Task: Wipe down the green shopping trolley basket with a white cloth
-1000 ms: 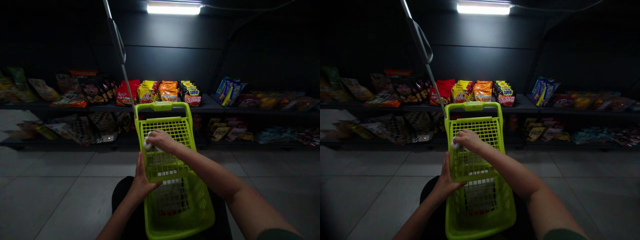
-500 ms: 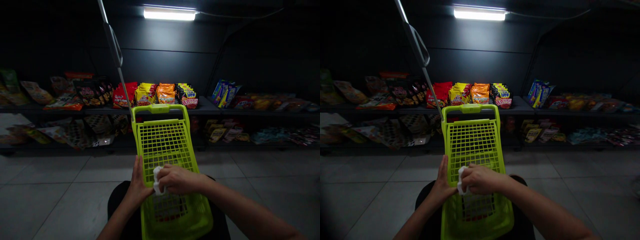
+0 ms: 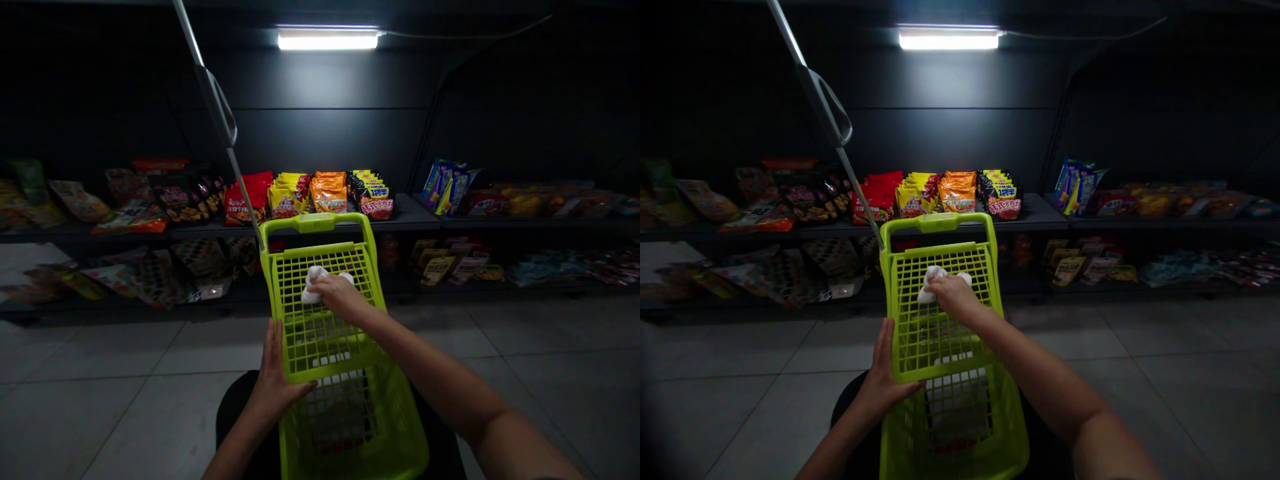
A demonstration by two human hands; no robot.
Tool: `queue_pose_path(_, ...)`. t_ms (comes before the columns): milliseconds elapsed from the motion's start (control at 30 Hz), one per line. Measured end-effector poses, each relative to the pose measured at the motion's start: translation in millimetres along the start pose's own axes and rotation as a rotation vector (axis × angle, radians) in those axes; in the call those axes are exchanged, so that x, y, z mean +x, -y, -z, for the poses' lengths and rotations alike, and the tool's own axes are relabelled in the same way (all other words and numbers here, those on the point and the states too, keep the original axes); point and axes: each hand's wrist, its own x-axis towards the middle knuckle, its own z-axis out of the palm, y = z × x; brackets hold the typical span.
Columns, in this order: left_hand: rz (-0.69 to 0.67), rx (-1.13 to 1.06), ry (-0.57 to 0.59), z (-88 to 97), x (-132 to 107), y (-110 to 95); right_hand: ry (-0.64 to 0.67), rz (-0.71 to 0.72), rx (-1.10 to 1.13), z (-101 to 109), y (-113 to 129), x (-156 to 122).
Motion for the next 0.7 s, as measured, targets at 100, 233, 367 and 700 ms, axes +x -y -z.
queue_pose_path(100, 0.012, -0.005, -0.008, 0.0, -2.5, -1.3, 0.094, 0.086, 0.117, 0.6, 33.7, -60.6)
queue_pose_path(233, 0.041, -0.007, -0.005, 0.5, -4.3, -4.5, 0.231, 0.165, 0.309, 16.2, 55.7, -110.6)
queue_pose_path(367, 0.010, 0.019, 0.013, -0.1, -2.5, -2.3, 0.111, 0.194, 0.380, 33.7, 28.5, -77.1)
queue_pose_path(700, -0.002, 0.025, 0.021, 1.6, 2.1, 4.0, -0.077, -0.017, 0.025, 6.9, -40.4, -17.5)
